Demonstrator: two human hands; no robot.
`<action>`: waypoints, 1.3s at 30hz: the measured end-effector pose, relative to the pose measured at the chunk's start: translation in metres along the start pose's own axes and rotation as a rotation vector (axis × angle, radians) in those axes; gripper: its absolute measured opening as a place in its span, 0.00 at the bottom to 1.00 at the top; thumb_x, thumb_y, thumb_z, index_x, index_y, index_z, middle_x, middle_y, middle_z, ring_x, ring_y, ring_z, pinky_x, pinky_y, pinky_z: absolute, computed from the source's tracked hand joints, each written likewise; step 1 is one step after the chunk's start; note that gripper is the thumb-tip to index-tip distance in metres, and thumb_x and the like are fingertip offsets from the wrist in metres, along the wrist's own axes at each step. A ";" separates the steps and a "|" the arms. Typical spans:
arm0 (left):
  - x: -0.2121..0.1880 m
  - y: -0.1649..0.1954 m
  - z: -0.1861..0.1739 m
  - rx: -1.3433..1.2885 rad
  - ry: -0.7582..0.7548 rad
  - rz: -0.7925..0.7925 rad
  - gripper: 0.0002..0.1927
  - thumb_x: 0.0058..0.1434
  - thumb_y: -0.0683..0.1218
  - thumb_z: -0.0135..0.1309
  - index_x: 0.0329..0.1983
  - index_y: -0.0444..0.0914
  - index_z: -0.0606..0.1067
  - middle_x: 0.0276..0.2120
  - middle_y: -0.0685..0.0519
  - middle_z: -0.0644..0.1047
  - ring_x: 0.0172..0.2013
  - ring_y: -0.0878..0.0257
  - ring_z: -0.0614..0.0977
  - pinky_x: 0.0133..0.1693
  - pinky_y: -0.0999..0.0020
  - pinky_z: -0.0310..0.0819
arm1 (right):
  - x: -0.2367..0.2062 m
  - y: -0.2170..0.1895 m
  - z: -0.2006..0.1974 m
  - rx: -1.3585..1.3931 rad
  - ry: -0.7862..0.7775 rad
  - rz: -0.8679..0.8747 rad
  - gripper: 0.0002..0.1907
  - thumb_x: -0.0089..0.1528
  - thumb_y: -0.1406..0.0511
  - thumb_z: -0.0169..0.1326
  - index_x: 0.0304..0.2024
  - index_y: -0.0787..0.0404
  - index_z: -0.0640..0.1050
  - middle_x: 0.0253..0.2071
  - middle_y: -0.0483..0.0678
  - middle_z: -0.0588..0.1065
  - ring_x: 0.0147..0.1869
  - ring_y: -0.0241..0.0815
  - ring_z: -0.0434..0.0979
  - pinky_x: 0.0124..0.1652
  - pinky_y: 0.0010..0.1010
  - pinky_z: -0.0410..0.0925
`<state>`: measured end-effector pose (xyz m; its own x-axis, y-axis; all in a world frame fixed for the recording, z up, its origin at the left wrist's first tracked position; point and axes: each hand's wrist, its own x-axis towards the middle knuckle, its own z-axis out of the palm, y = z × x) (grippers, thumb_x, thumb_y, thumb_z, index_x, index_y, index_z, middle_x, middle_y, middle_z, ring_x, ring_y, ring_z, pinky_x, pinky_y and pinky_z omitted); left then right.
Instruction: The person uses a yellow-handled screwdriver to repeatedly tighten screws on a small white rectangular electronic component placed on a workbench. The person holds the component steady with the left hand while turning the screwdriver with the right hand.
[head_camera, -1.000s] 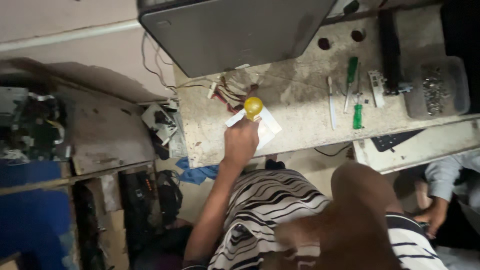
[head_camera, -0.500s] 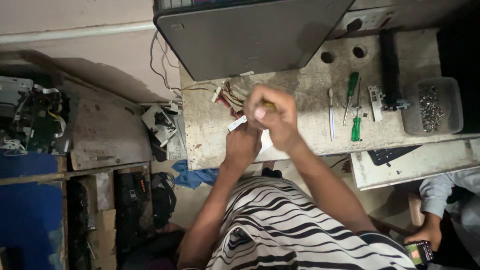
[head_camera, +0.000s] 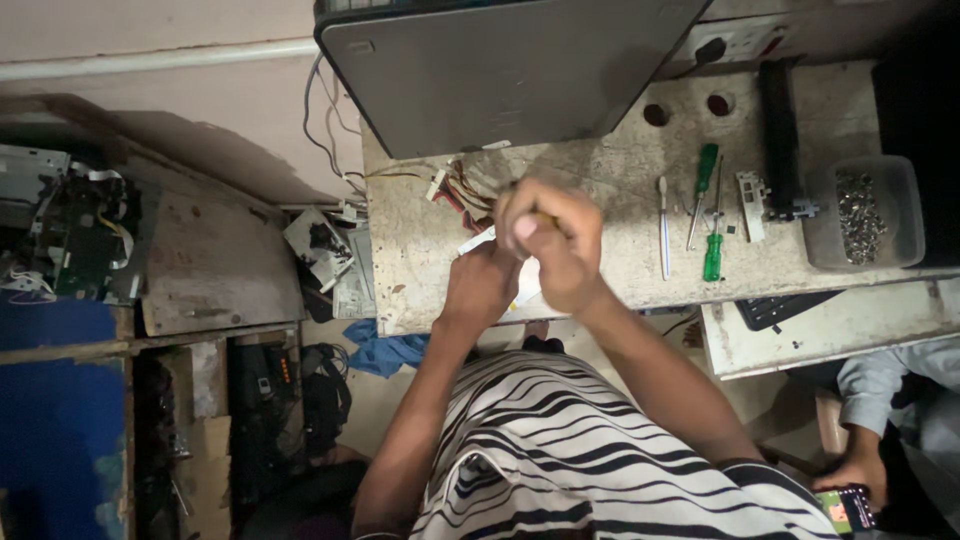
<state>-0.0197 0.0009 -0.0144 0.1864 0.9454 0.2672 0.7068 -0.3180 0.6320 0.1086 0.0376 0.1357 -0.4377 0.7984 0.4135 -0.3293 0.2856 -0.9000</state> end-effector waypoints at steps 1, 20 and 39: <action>-0.001 -0.002 -0.002 -0.003 0.001 0.052 0.06 0.61 0.44 0.53 0.35 0.35 0.74 0.27 0.41 0.78 0.29 0.42 0.81 0.33 0.48 0.75 | 0.003 0.002 -0.007 0.071 -0.092 0.007 0.19 0.71 0.57 0.49 0.30 0.61 0.70 0.22 0.41 0.69 0.23 0.30 0.66 0.25 0.24 0.58; -0.001 -0.002 -0.014 -0.023 -0.013 0.046 0.08 0.64 0.45 0.56 0.32 0.36 0.77 0.29 0.43 0.79 0.30 0.44 0.82 0.33 0.50 0.75 | 0.012 0.003 -0.023 0.222 -0.286 0.078 0.18 0.68 0.62 0.54 0.26 0.63 0.67 0.20 0.43 0.63 0.22 0.33 0.61 0.26 0.24 0.56; 0.012 0.016 -0.027 -0.024 -0.049 -0.013 0.10 0.67 0.47 0.54 0.43 0.34 0.75 0.33 0.40 0.80 0.31 0.40 0.81 0.32 0.47 0.74 | 0.025 0.006 -0.028 0.237 -0.210 0.073 0.15 0.70 0.62 0.45 0.32 0.66 0.71 0.24 0.46 0.67 0.25 0.33 0.66 0.29 0.26 0.61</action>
<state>-0.0247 0.0057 0.0189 0.2103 0.9518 0.2233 0.6930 -0.3062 0.6527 0.1195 0.0744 0.1363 -0.6227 0.6780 0.3906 -0.4653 0.0805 -0.8815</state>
